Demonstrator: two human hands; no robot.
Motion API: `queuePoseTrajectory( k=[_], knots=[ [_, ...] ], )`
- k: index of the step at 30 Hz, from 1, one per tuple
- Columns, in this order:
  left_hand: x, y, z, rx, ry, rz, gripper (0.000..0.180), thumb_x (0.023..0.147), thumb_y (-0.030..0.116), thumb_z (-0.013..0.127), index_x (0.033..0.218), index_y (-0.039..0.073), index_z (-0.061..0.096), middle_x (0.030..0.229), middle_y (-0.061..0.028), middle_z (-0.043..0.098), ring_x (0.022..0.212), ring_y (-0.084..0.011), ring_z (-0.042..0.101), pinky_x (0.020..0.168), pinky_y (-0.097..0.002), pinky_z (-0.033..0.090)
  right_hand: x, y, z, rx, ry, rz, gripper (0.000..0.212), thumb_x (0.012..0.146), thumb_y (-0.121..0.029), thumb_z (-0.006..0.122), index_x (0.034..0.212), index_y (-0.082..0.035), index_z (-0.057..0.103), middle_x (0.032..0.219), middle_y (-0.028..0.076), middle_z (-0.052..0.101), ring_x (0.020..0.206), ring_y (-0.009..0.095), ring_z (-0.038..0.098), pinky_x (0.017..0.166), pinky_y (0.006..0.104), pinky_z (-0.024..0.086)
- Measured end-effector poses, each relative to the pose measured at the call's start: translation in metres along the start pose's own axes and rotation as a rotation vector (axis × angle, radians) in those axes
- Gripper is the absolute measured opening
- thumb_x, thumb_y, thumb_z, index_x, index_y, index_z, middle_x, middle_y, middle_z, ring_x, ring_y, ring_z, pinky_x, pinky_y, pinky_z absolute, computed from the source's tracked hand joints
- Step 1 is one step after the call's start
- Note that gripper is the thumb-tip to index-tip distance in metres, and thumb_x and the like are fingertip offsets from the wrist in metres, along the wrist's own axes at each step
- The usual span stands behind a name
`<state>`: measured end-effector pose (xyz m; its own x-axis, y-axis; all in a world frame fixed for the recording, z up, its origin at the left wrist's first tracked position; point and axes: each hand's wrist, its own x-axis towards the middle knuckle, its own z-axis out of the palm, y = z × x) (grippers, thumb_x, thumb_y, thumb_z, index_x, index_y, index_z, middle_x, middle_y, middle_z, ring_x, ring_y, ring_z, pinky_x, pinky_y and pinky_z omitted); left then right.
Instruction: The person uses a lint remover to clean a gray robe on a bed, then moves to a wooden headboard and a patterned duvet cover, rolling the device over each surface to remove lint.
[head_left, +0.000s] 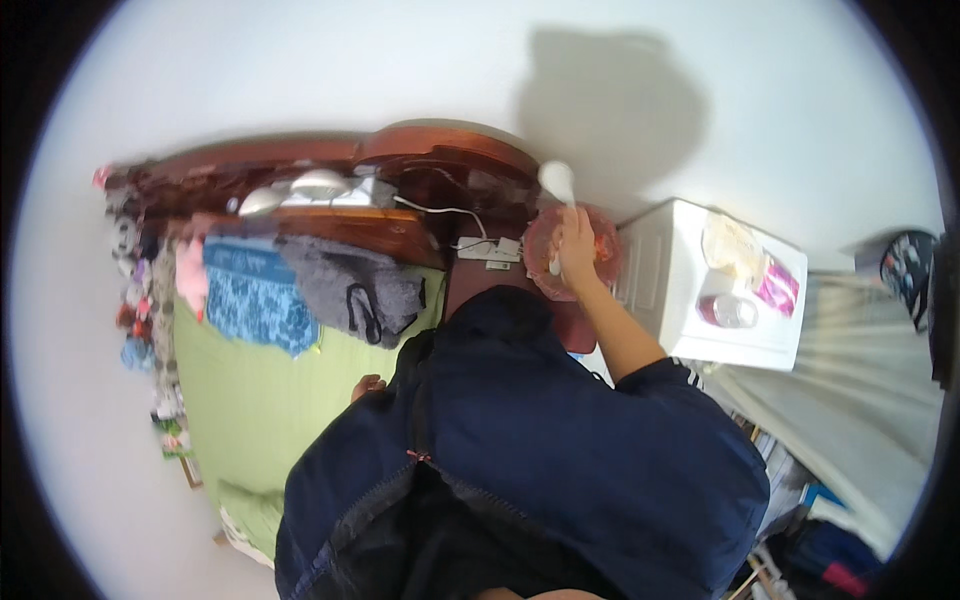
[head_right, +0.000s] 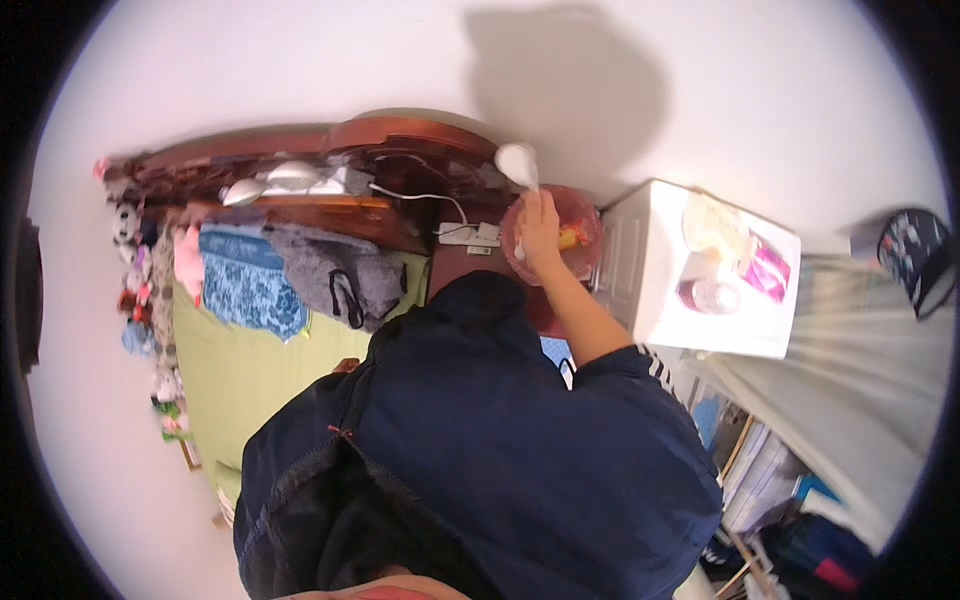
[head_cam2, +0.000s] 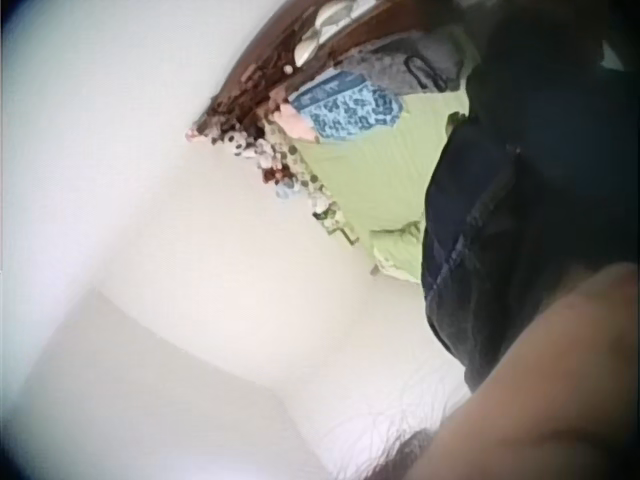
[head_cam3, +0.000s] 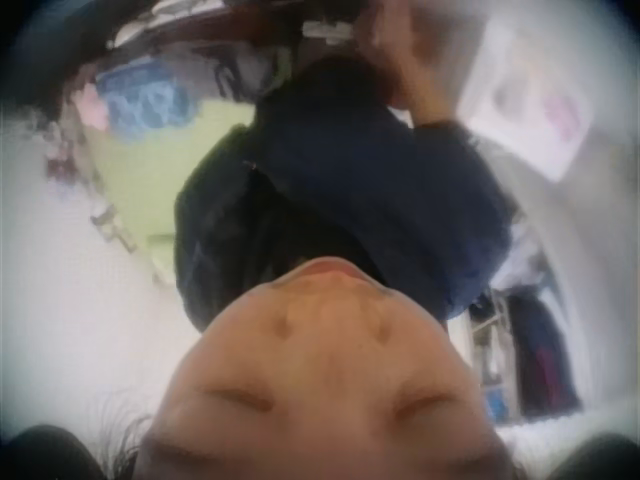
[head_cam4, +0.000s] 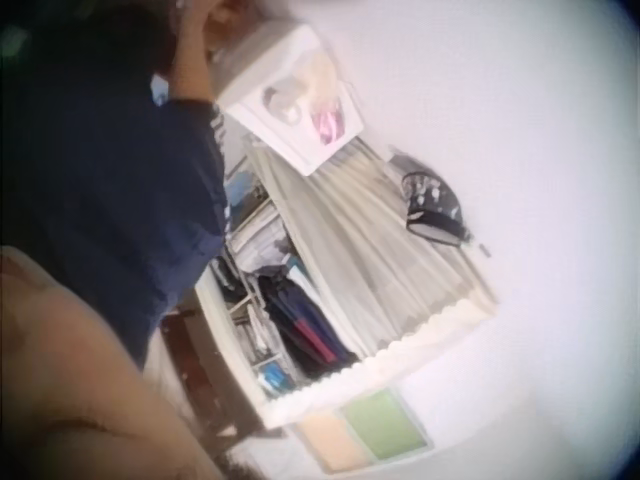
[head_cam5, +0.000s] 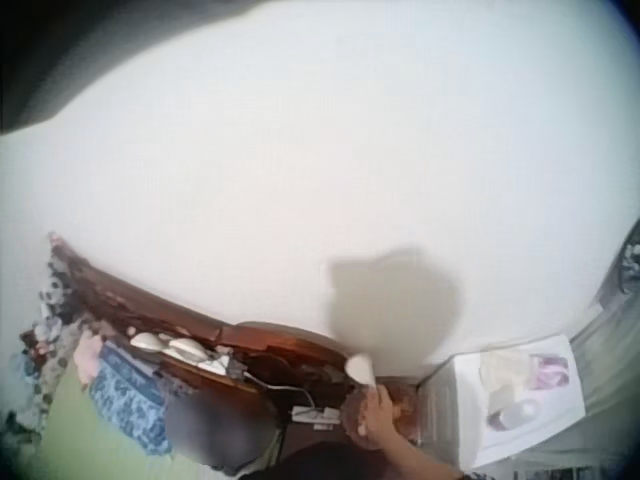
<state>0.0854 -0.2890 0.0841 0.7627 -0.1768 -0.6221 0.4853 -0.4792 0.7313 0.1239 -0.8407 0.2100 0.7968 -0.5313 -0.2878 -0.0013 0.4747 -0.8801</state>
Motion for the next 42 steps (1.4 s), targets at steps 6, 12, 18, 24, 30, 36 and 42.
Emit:
queuePoseTrajectory(
  k=[6, 12, 18, 24, 30, 36, 42],
  knots=[
    [-0.030, 0.136, 0.043, 0.388, 0.133, 0.083, 0.033, 0.081, 0.019, 0.060, 0.108, 0.002, 0.055, 0.103, -0.0124, 0.061, 0.100, -0.0219, 0.056, 0.086, -0.0331, 0.043, -0.056, 0.035, -0.032, -0.382, -0.139, 0.173, 0.021, 0.092, -0.028, 0.042, 0.090, -0.007, 0.046, 0.054, -0.003, 0.039, 0.041, 0.004, 0.036, 0.035, 0.0198, 0.030],
    [-0.067, 0.323, 0.086, 0.169, 0.068, 0.623, 0.043, 0.082, 0.012, 0.057, 0.123, 0.007, 0.044, 0.102, -0.0101, 0.059, 0.094, -0.0186, 0.056, 0.082, -0.0292, 0.045, -0.080, -0.014, 0.115, -0.175, -0.438, -0.021, 0.021, 0.089, -0.015, 0.046, 0.105, -0.004, 0.038, 0.071, 0.002, 0.046, 0.058, 0.009, 0.046, 0.051, 0.0222, 0.040],
    [-0.057, 0.383, 0.077, 0.300, 0.612, 1.042, 0.060, 0.074, 0.007, 0.055, 0.128, -0.003, 0.028, 0.116, -0.0246, 0.041, 0.105, -0.0393, 0.043, 0.089, -0.0387, 0.038, -0.094, -0.030, 0.249, -0.073, -0.900, -0.115, 0.053, 0.090, -0.014, 0.040, 0.133, 0.003, 0.015, 0.127, 0.014, 0.035, 0.115, 0.021, 0.036, 0.098, 0.0321, 0.028],
    [-0.021, 0.388, -0.053, 0.219, 0.945, 0.778, 0.051, 0.082, 0.010, 0.048, 0.130, 0.006, 0.030, 0.103, -0.0206, 0.048, 0.086, -0.0400, 0.053, 0.072, -0.0432, 0.046, -0.045, -0.049, 0.339, -0.866, -1.113, -0.988, 0.045, 0.075, -0.017, 0.061, 0.115, -0.001, 0.048, 0.118, 0.017, 0.045, 0.110, 0.032, 0.042, 0.093, 0.0393, 0.033],
    [0.040, 0.420, -0.248, 0.172, 1.440, 0.803, 0.045, 0.082, 0.015, 0.051, 0.124, 0.000, 0.039, 0.107, -0.0225, 0.052, 0.094, -0.0385, 0.053, 0.081, -0.0407, 0.043, 0.068, -0.043, 0.393, -1.363, -0.596, -1.312, 0.052, 0.077, -0.024, 0.059, 0.122, -0.004, 0.042, 0.112, 0.017, 0.048, 0.105, 0.034, 0.044, 0.088, 0.0439, 0.036],
    [0.105, 0.507, -0.366, 0.155, 1.461, 0.577, 0.054, 0.080, 0.014, 0.044, 0.130, 0.002, 0.026, 0.113, -0.0243, 0.042, 0.091, -0.0457, 0.052, 0.079, -0.0484, 0.044, 0.087, -0.031, 0.409, -1.465, -0.751, -1.099, 0.061, 0.079, -0.025, 0.057, 0.129, -0.003, 0.032, 0.108, 0.019, 0.050, 0.100, 0.036, 0.046, 0.085, 0.0447, 0.037],
    [0.160, 0.555, -0.428, 0.172, 1.493, 0.465, 0.051, 0.084, 0.017, 0.044, 0.129, 0.003, 0.028, 0.112, -0.0238, 0.044, 0.087, -0.0422, 0.056, 0.075, -0.0457, 0.047, 0.086, -0.031, 0.408, -1.465, -0.718, -1.141, 0.059, 0.078, -0.025, 0.058, 0.127, -0.003, 0.035, 0.095, 0.017, 0.054, 0.085, 0.036, 0.051, 0.073, 0.0437, 0.043]
  ],
)
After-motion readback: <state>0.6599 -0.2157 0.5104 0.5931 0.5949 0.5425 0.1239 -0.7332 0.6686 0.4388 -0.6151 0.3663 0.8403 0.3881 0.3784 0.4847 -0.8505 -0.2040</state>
